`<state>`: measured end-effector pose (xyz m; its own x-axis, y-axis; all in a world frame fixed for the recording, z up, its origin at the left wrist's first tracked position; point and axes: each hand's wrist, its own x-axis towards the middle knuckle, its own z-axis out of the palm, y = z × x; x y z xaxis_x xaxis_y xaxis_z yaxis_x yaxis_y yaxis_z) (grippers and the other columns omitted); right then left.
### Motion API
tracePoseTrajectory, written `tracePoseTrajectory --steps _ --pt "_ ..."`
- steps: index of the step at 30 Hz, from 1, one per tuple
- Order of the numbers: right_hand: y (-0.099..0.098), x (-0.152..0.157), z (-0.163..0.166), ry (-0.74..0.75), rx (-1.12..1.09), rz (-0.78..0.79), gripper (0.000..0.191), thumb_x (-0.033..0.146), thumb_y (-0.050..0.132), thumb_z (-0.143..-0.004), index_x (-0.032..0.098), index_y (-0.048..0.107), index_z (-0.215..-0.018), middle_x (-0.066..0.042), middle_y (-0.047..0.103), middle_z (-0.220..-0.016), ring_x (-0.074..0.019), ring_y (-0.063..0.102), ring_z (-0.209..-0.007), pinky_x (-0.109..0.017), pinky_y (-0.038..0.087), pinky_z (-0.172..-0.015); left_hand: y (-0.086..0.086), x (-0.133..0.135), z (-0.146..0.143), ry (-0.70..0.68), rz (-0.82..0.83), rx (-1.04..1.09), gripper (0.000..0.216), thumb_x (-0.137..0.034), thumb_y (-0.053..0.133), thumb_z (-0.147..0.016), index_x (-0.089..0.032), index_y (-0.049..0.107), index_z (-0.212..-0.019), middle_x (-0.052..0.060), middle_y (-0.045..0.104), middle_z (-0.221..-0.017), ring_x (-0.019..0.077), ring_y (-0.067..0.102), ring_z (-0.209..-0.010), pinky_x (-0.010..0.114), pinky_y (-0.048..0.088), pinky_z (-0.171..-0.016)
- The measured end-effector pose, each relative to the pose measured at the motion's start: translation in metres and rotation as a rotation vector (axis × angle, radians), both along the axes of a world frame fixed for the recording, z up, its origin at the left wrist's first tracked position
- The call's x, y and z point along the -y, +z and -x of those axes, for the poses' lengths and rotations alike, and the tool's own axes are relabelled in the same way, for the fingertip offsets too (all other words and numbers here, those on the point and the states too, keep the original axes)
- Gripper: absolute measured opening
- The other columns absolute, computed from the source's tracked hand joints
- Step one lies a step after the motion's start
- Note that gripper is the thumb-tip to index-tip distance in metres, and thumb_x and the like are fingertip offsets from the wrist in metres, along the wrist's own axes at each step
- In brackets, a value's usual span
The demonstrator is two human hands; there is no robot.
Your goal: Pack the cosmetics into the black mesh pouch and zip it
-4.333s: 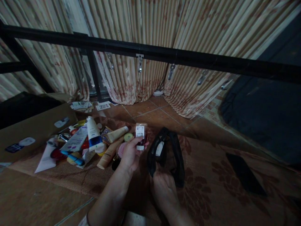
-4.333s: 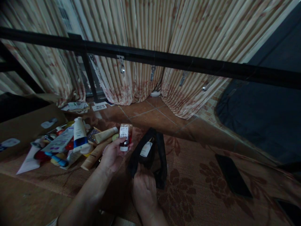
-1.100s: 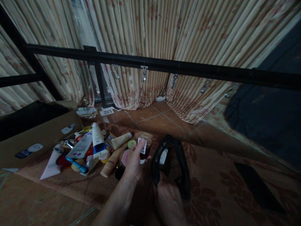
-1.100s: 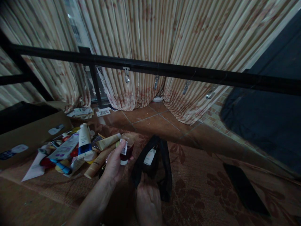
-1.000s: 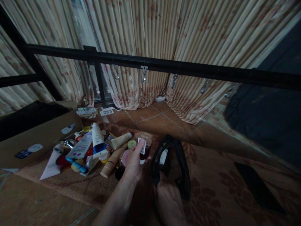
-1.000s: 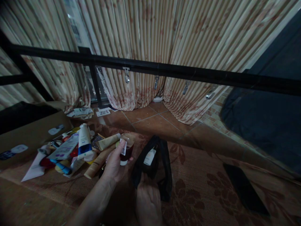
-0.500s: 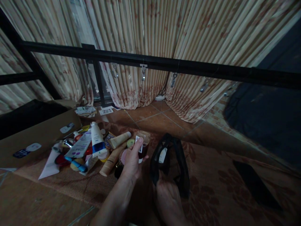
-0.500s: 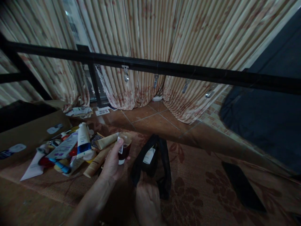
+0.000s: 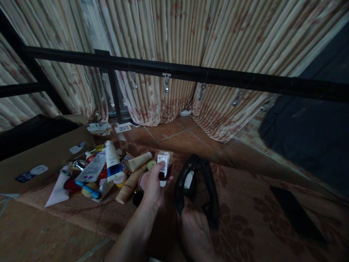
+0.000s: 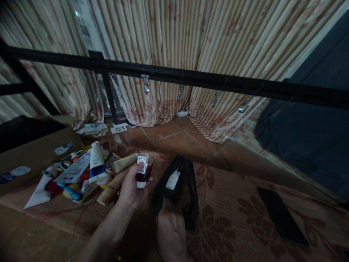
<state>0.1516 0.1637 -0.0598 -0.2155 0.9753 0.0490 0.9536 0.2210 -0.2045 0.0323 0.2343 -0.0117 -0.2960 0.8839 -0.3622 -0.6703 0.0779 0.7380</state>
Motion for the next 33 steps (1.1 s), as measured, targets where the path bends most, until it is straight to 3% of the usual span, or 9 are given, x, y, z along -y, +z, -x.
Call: tracePoseTrajectory --steps 10,21,28,33 --pt "0.0022 0.0001 0.0003 0.009 -0.010 -0.007 0.026 0.005 0.048 -0.084 0.016 0.064 -0.102 -0.007 0.069 -0.088 -0.0193 0.065 -0.078 -0.027 0.041 -0.070 -0.0019 -0.0019 -0.0017 -0.011 -0.100 -0.041 0.019 -0.023 0.067 -0.064 -0.019 0.068 -0.082 0.001 0.070 -0.070 0.0188 0.065 -0.066 0.030 0.052 -0.067" --pt "-0.0021 0.0018 -0.0008 0.019 -0.016 -0.067 0.030 0.000 0.047 -0.081 0.015 0.063 -0.102 -0.007 0.070 -0.087 -0.0175 0.065 -0.076 -0.026 0.040 -0.070 -0.0011 -0.0004 -0.0013 -0.044 -0.038 -0.083 0.025 -0.033 0.076 -0.062 -0.020 0.063 -0.078 -0.001 0.064 -0.065 0.0145 0.061 -0.054 0.023 0.041 -0.046" --pt "-0.0021 0.0002 -0.0005 0.024 -0.062 -0.062 0.028 0.004 0.047 -0.085 0.018 0.061 -0.105 -0.005 0.069 -0.088 -0.0174 0.065 -0.075 -0.026 0.039 -0.068 -0.0014 0.0003 -0.0016 -0.057 -0.006 -0.094 0.032 -0.045 0.077 -0.062 -0.019 0.060 -0.073 -0.002 0.060 -0.058 0.0132 0.058 -0.047 0.022 0.035 -0.040" --pt "-0.0059 0.0001 -0.0016 0.013 -0.022 -0.036 0.030 0.005 0.048 -0.083 0.015 0.060 -0.109 -0.008 0.070 -0.090 -0.0190 0.065 -0.076 -0.027 0.041 -0.069 0.0001 -0.0007 -0.0008 -0.048 0.012 0.012 0.038 -0.049 0.076 -0.062 -0.017 0.057 -0.072 -0.002 0.059 -0.060 0.0116 0.057 -0.044 0.020 0.035 -0.039"
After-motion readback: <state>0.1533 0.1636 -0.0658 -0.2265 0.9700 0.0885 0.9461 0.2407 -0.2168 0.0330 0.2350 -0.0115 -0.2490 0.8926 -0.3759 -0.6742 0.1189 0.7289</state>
